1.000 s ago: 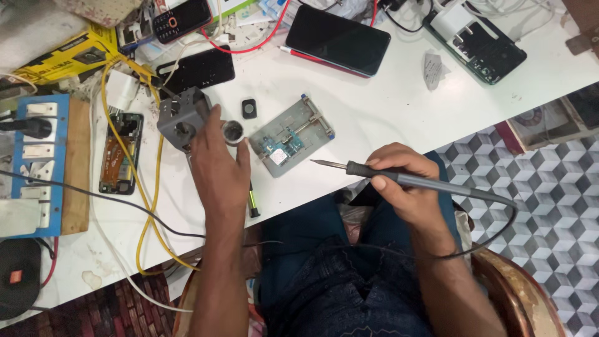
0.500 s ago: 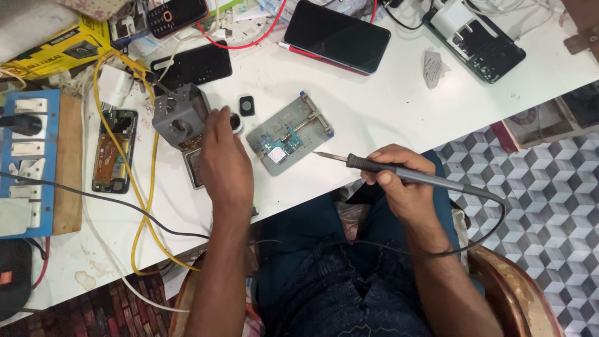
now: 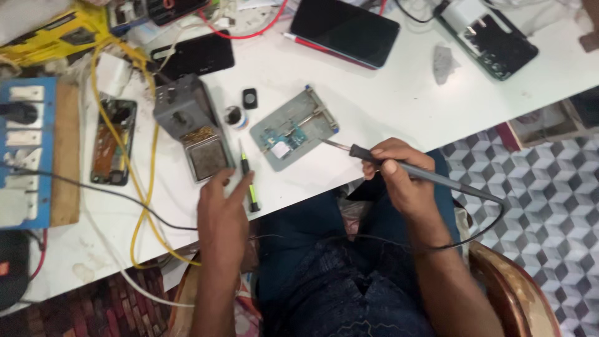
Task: The person uses a soldering iron and a screwdriver to work on a small circuit board. They apply solder and flux to specific points on the board while holding it steady.
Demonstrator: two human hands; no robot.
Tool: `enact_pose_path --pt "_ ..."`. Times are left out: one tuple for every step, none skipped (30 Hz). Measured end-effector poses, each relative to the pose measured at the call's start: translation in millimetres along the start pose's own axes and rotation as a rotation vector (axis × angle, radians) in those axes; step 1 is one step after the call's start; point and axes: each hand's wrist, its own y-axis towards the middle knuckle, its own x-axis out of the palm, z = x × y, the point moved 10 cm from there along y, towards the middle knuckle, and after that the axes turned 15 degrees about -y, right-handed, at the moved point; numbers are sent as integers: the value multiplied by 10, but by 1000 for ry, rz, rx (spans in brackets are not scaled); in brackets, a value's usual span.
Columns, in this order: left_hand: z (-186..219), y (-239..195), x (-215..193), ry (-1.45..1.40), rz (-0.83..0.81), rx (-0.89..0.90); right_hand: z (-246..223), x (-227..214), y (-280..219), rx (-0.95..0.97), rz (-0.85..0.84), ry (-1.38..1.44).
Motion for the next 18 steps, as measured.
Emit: enact_pose_path --pt "1 -23 16 -14 -17 5 16 -3 38 -4 12 -23" --pt "5 -41 26 -28 -33 10 26 -2 74 -8 23 -46" --pt "0 -60 22 -33 -37 7 70 -4 86 34 27 -85" --pt "-3 -80 18 -38 -41 4 111 -12 92 76 30 -124" --pt "-6 -88 24 -46 -45 5 146 -32 98 115 37 -167" --pt "-18 -91 41 -49 -63 2 123 -4 112 87 7 -196" --pt "-35 -82 57 -52 -80 -1 104 31 131 59 -23 -224" --pt "-56 -75 68 -54 -98 -4 87 68 154 31 -53 -253" --pt "-78 -83 63 -61 -107 -4 136 63 166 73 -43 -249" --pt "-102 -89 60 -68 -117 -4 188 59 185 115 -33 -245" --pt "-127 -110 51 -72 -129 -9 238 63 185 162 -24 -238" --pt "-157 -126 34 -85 -130 -20 255 89 193 178 -35 -226" --pt "-182 -121 25 -100 -130 -27 263 107 217 192 -45 -215" --pt "-197 -120 22 -115 -130 -34 264 124 241 206 -55 -204" --pt "-188 -132 5 -116 -119 -25 237 154 267 192 -74 -232" --pt "-173 -153 -14 -117 -108 -16 207 185 292 179 -93 -260" --pt "-150 -170 -26 -120 -98 -4 170 206 312 164 -110 -291" --pt "-135 -205 -78 -150 -51 -11 113 229 327 130 -130 -333"
